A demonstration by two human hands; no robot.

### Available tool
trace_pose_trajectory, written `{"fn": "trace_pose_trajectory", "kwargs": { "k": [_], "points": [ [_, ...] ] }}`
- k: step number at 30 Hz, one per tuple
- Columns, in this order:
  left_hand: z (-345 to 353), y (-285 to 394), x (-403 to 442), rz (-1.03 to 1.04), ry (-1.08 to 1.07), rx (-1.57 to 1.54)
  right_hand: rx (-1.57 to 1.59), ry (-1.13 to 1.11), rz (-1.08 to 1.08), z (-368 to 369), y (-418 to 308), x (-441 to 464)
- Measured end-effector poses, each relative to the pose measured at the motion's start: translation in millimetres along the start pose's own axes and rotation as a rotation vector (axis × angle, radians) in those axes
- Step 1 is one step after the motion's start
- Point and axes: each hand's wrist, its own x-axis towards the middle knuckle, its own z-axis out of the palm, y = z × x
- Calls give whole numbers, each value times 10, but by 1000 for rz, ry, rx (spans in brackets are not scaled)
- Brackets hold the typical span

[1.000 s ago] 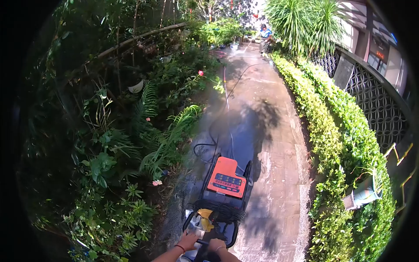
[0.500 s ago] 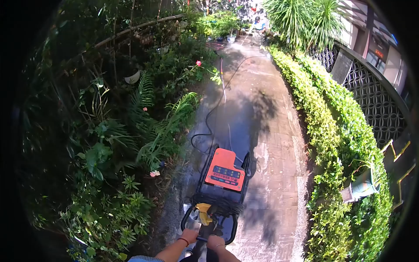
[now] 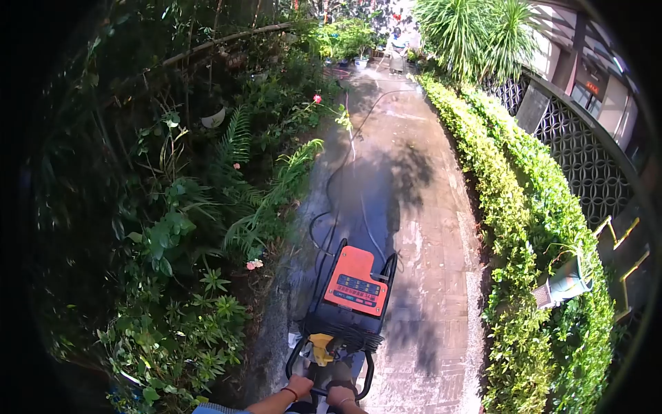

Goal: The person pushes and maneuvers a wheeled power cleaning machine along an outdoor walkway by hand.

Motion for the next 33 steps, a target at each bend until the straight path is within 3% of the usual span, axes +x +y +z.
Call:
{"fn": "trace_pose_trajectory", "kwargs": {
  "k": [5,14,33],
  "points": [
    [81,-70,-219,57,-62,31,34,-83,-31,-28,-228,-243],
    [39,7,-69,3,-37,-30,6,-102,-64,-82,24,78],
    [-969,107,886,-105,295,-27,-93,225,-47,-1285,488,463]
  ]
}}
